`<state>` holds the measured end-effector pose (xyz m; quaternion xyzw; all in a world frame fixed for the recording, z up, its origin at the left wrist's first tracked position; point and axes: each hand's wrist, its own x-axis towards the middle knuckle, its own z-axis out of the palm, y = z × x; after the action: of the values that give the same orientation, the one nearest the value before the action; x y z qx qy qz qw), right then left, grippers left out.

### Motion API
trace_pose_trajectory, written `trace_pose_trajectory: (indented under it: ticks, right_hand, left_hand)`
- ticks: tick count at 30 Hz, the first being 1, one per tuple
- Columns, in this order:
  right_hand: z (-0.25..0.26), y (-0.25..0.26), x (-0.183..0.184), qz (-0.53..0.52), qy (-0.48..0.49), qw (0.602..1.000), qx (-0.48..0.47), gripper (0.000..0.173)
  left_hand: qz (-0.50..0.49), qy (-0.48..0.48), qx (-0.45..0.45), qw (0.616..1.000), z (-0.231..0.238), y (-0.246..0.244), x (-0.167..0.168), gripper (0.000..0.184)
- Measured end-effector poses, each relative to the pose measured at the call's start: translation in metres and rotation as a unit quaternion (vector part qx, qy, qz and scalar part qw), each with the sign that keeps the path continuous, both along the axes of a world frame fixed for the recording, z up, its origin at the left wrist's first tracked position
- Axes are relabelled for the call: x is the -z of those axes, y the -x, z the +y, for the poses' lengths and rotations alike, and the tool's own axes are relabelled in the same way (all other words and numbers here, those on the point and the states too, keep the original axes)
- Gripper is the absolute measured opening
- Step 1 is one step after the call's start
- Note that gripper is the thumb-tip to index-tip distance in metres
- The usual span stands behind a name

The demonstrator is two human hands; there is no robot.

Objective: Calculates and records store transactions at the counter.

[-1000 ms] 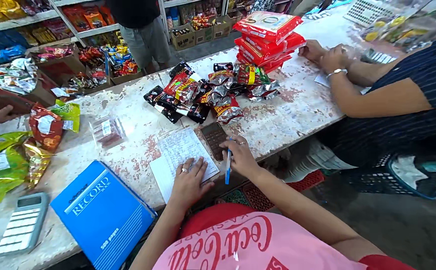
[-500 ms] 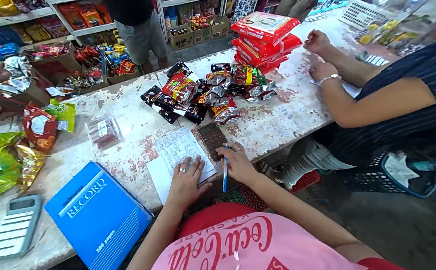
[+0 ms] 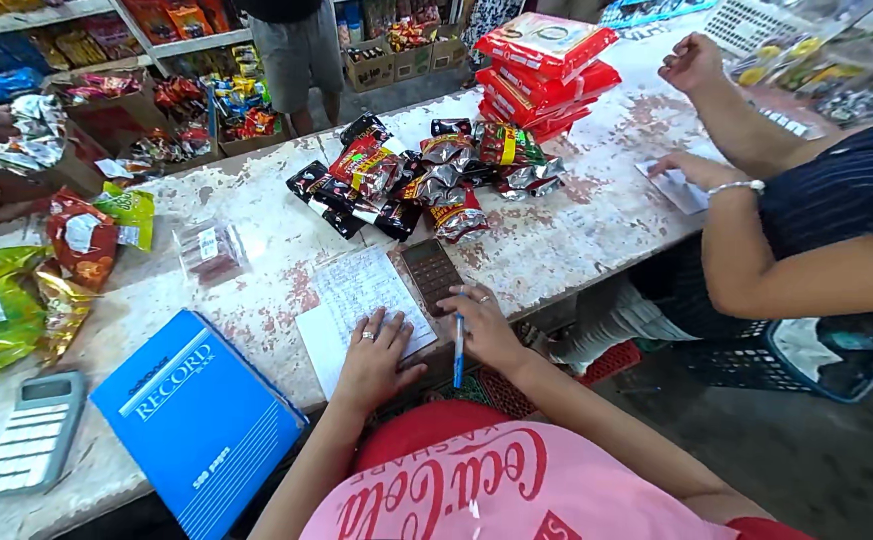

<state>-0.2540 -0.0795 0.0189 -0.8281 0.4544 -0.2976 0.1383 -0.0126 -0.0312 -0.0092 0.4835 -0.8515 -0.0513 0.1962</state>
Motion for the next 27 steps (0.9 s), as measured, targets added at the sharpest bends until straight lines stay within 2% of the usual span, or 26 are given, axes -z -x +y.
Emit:
trace_pose_trajectory:
  ticks: [3,6,9,11,14,18,20,24,27]
  right_hand:
    - [-0.012,0.019,0.004,0.004,0.015,0.999,0.051,0.025]
    - [-0.016,0.031,0.007,0.018,-0.015,0.997,0.068,0.025]
    - [-0.013,0.024,0.003,0.015,-0.014,0.999,0.048,0.024]
    - [-0.01,0.014,0.004,0.002,-0.006,1.0,-0.001,0.028]
    - [-0.011,-0.003,0.002,0.041,-0.044,0.997,-0.055,0.03]
    - [-0.029,-0.009,0.005,0.02,-0.012,1.0,-0.01,0.026]
    - [-0.035,-0.008,0.006,0.017,-0.028,0.999,0.009,0.026]
    - [-0.015,-0.007,0.008,-0.001,-0.001,1.0,-0.027,0.023]
    - [0.002,-0.002,0.008,0.012,-0.026,0.998,-0.059,0.026]
  left_hand:
    - [-0.012,-0.006,0.002,1.0,0.0,0.0,-0.002,0.067]
    - [-0.018,-0.003,0.003,1.0,0.0,0.001,-0.004,0.066]
    - [-0.016,-0.009,0.002,1.0,-0.001,0.001,-0.004,0.064]
    - [-0.01,-0.017,-0.001,1.0,-0.001,0.001,-0.005,0.063]
    - [0.001,-0.017,-0.002,1.0,-0.001,0.0,-0.004,0.061]
    - [0.005,-0.006,-0.004,1.0,-0.001,0.0,-0.002,0.062]
    - [0.004,-0.004,-0.009,1.0,-0.001,-0.001,-0.001,0.064]
    - [0.025,0.001,-0.012,1.0,-0.001,-0.003,-0.001,0.065]
    - [0.028,0.0,-0.012,1.0,0.0,-0.003,0.0,0.065]
